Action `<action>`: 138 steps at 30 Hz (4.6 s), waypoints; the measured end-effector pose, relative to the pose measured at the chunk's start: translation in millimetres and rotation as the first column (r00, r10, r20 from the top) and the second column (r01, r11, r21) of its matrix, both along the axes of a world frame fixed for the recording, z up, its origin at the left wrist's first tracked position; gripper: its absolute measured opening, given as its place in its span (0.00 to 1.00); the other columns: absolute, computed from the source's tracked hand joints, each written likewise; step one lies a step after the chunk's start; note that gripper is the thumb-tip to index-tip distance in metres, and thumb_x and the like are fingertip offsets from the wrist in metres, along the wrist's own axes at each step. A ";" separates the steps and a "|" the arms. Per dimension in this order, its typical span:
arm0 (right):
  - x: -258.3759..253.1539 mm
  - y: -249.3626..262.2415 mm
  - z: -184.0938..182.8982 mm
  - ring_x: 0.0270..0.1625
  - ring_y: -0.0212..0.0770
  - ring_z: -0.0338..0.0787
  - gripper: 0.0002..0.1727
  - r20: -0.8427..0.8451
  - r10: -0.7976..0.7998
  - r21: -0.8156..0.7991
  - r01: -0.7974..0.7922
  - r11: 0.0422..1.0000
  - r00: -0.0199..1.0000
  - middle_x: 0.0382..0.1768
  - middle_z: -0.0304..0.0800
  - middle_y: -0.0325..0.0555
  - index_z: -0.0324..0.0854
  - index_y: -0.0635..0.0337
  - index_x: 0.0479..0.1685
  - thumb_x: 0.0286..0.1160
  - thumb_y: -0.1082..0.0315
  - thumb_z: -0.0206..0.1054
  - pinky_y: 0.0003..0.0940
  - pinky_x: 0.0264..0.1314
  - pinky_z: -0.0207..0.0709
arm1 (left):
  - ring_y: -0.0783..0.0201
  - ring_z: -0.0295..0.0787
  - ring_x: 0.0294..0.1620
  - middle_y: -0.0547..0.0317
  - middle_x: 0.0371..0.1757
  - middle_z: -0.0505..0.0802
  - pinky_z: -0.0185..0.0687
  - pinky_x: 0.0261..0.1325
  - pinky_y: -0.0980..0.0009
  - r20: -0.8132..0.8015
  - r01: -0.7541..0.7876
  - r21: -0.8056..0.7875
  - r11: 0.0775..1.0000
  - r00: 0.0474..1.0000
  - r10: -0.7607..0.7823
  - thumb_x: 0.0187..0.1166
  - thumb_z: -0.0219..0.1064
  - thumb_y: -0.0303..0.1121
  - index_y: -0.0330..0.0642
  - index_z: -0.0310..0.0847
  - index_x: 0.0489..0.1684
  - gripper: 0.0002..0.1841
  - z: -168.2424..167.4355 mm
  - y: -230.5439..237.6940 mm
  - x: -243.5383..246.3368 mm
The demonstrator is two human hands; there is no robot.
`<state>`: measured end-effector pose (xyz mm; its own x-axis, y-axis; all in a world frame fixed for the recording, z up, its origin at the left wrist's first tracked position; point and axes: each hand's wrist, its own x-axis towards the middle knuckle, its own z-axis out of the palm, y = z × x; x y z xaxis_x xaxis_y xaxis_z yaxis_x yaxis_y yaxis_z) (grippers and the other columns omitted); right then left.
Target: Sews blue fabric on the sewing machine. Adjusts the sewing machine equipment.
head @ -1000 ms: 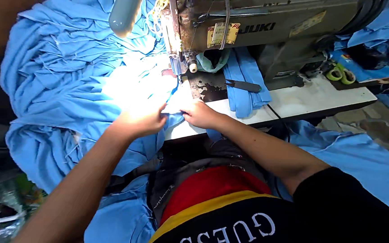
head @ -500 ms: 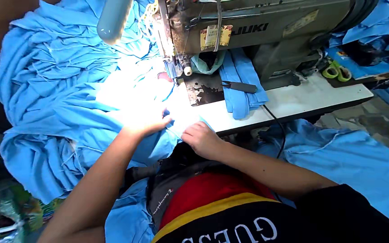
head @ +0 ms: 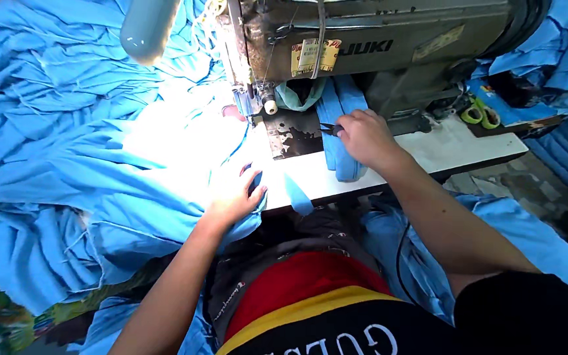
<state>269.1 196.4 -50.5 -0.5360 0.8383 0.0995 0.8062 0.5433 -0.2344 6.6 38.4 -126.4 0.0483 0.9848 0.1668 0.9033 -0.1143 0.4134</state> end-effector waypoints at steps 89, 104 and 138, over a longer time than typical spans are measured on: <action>-48.6 -135.4 -14.1 0.34 0.32 0.90 0.11 -0.746 0.467 -0.046 -0.736 0.676 0.475 0.32 0.93 0.49 0.89 0.70 0.44 0.80 0.70 0.65 0.24 0.40 0.83 | 0.37 0.92 0.54 0.35 0.48 0.94 0.81 0.60 0.43 -0.167 0.272 0.336 0.902 0.959 -0.227 0.81 0.59 0.25 0.28 0.91 0.47 0.13 19.3 35.8 -13.4; -59.5 -129.7 -47.7 0.44 0.55 0.94 0.19 -0.143 0.531 -0.339 -0.545 0.767 0.835 0.77 0.78 0.59 0.82 0.66 0.66 0.83 0.66 0.62 0.50 0.41 0.85 | 0.45 0.92 0.65 0.41 0.66 0.91 0.84 0.65 0.46 0.109 -0.023 0.049 0.999 0.994 0.018 0.84 0.64 0.29 0.30 0.92 0.50 0.12 11.1 -10.2 19.9; -59.9 -116.8 -55.8 0.33 0.52 0.92 0.11 -0.190 0.600 -0.101 -0.623 0.775 0.777 0.57 0.90 0.57 0.88 0.62 0.50 0.79 0.69 0.64 0.46 0.30 0.84 | 0.42 0.90 0.66 0.40 0.65 0.91 0.85 0.62 0.47 -0.091 0.276 0.250 0.928 0.961 -0.261 0.71 0.57 0.34 0.38 0.94 0.50 0.20 -9.0 -3.6 -13.7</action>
<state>209.2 79.6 -106.4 -0.9304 0.3481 0.1146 0.2675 0.8588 -0.4369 -7.1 34.8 -135.3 0.3210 0.8574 0.4023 0.8445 -0.4514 0.2883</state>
